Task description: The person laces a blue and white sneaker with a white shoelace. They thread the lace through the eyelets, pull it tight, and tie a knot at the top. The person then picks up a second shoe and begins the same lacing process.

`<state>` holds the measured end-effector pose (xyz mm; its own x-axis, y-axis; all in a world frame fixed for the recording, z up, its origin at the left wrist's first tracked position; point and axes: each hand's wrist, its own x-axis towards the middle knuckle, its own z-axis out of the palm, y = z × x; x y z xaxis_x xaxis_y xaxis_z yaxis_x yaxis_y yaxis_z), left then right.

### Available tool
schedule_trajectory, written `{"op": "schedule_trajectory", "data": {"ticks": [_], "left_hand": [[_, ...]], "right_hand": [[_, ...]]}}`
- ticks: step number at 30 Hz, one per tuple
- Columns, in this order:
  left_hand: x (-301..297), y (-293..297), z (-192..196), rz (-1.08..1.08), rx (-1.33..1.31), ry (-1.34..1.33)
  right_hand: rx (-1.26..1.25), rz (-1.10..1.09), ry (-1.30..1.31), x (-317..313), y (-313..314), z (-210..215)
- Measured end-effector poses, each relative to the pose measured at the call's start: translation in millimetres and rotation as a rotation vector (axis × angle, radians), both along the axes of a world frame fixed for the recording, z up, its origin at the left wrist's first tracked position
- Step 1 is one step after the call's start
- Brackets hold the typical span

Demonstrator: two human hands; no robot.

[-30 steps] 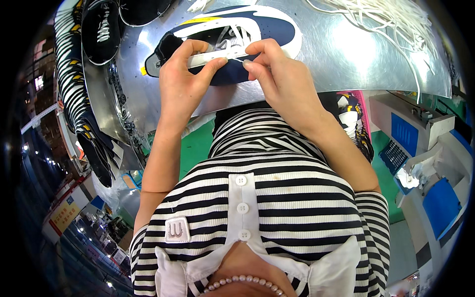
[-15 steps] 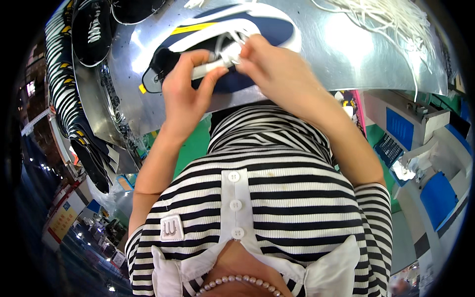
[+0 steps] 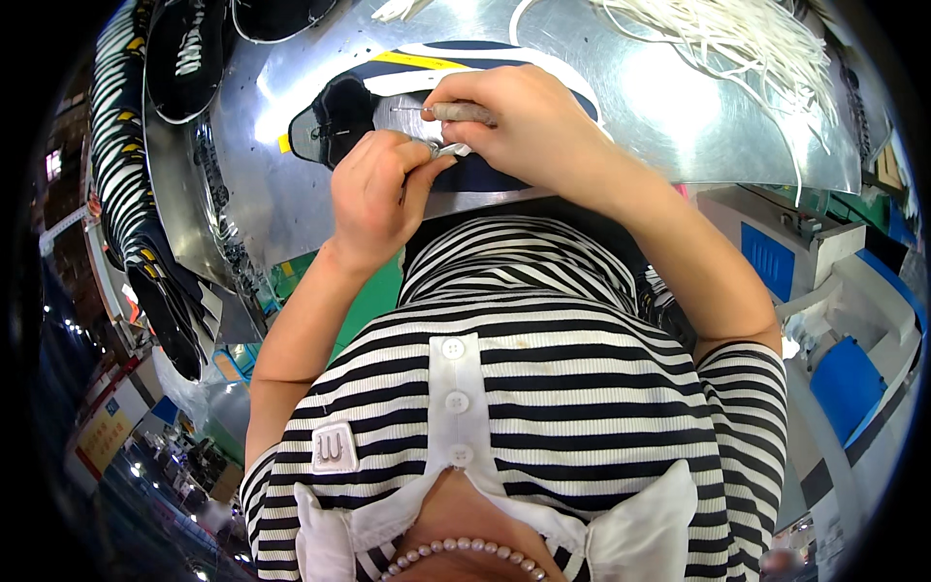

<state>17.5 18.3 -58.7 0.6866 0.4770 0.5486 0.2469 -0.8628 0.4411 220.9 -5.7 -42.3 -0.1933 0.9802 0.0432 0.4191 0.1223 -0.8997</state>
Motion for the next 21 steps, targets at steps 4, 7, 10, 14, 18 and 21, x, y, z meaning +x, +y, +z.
{"op": "schedule_trajectory", "data": {"ticks": [4, 7, 10, 14, 18, 21], "left_hand": [[-1.3, -2.2, 9.3, 0.053, -0.123, 0.082], [-1.2, -3.2, 15.6, 0.087, -0.259, 0.093], [-0.1, -7.3, 23.2, 0.188, -0.719, -0.010], [7.5, 5.7, 25.3, 0.399, -0.972, -0.135], [14.6, 2.8, 17.8, 0.522, -0.819, -0.189], [13.3, 4.5, 13.7, 0.502, -0.764, -0.136]], "right_hand": [[0.131, -0.186, 0.359, 27.9, 5.9, 33.1], [0.254, -0.295, 0.363, 54.2, 20.5, 41.9], [-0.058, -0.159, 0.404, 3.2, 12.2, 6.3], [-0.239, -0.085, 0.459, -6.6, 15.1, -1.9], [-0.060, -0.085, 0.349, -11.4, 16.2, -12.8], [-0.077, -0.128, 0.362, -10.6, 12.8, -15.2]]}}
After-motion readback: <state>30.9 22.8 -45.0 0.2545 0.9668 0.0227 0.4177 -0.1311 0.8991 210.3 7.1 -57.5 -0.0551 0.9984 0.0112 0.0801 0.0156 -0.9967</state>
